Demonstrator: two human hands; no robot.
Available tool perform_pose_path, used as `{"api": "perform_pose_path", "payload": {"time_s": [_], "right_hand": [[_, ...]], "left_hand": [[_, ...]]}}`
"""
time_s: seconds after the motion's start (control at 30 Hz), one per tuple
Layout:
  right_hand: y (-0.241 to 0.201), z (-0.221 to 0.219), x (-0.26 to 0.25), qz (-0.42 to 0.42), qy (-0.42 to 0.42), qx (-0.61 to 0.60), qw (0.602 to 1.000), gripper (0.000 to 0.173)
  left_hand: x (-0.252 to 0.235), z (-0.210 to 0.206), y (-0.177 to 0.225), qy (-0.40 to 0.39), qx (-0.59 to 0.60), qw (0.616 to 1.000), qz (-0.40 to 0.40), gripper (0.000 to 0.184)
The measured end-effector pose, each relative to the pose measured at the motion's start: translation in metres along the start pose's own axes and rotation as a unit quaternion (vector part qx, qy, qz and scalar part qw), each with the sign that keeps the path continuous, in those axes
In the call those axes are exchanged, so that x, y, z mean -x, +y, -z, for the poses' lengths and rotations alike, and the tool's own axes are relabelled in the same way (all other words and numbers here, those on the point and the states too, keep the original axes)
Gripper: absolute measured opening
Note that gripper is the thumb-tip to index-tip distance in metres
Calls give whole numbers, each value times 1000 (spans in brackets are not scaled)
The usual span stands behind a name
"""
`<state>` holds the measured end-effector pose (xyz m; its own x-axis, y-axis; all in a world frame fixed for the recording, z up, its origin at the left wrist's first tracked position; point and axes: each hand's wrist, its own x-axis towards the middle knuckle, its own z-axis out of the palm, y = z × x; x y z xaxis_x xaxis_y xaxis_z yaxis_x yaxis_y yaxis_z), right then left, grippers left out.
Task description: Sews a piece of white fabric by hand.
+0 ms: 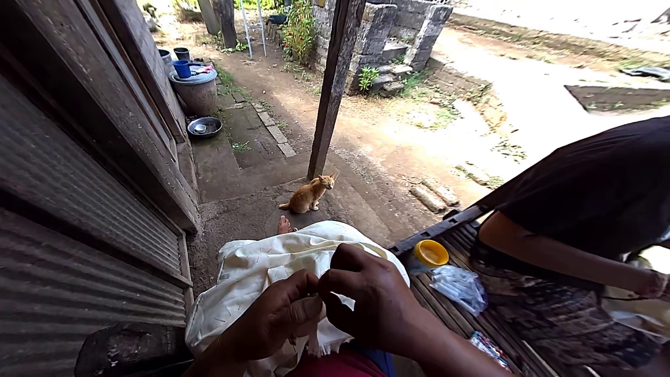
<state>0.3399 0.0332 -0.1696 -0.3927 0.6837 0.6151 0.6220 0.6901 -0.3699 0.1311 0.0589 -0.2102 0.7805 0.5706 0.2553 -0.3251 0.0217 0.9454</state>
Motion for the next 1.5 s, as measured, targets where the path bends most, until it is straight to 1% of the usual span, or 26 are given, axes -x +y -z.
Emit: {"api": "perform_pose_path", "payload": {"time_s": [0.17,0.3,0.37,0.47,0.53,0.6,0.67,0.77,0.8,0.87,0.9,0.97,1.03,1.1,1.13,1.17,1.23,1.27,1.3,1.33,1.4,1.43,1.47,1.5], "right_hand": [[5,-4,5,-5,14,-10,1000,6],[11,-8,9,2,24,-33,999,7],[16,-7,10,6,12,-67,998,5],[28,-3,10,29,-8,-154,988,10],[32,-4,10,43,-12,-192,980,9],[32,-5,9,49,-17,-190,980,10],[29,-6,9,50,-22,-162,985,12],[30,-10,11,48,-18,-122,991,15],[30,-12,12,45,-17,-116,992,15],[30,-14,13,37,-13,-114,993,16],[30,-15,14,33,-9,-117,993,16],[31,-16,15,14,-3,-147,989,15],[36,-17,16,-25,-5,-176,984,18],[42,-16,18,-76,-27,-147,986,15],[42,-14,19,-82,-56,-129,987,14],[41,-11,19,-62,-88,-120,987,13],[33,-4,16,23,-124,-131,983,13],[29,-4,12,50,-119,-149,980,15],[27,-5,10,53,-104,-154,981,15],[26,-7,8,31,-94,-138,985,14],[27,-11,6,-45,-101,-83,990,13],[29,-12,7,-58,-117,-71,989,12],[30,-11,8,-37,-129,-81,988,11],[31,-9,9,8,-136,-103,985,11]], "left_hand": [[0,-2,-2,28,-3,999,15,12],[0,-3,-2,42,19,999,27,11],[1,-1,-1,45,19,998,33,10],[2,0,2,50,5,998,42,10],[2,0,3,31,8,999,40,11],[1,1,3,17,4,999,37,12],[0,0,0,21,-9,999,27,14],[1,-2,-2,55,-72,996,11,24],[0,-3,-1,70,-108,992,5,23],[0,-7,-2,106,-167,980,4,14],[0,-8,-2,125,-185,975,5,13],[0,-8,-2,166,-211,963,-12,15],[2,-4,-4,200,-247,947,-45,16],[5,-2,-7,244,-298,920,-71,16],[6,-1,-8,264,-328,904,-80,17],[6,-1,-9,277,-353,889,-86,17],[5,-3,-9,269,-390,876,-86,20],[5,-5,-9,250,-398,878,-86,23],[4,-8,-9,229,-399,884,-87,25],[3,-10,-9,214,-396,888,-93,25],[2,-11,-9,218,-397,885,-109,19],[3,-10,-8,232,-402,878,-118,18],[3,-7,-8,248,-408,870,-126,18],[3,-5,-7,257,-413,864,-129,19]]}}
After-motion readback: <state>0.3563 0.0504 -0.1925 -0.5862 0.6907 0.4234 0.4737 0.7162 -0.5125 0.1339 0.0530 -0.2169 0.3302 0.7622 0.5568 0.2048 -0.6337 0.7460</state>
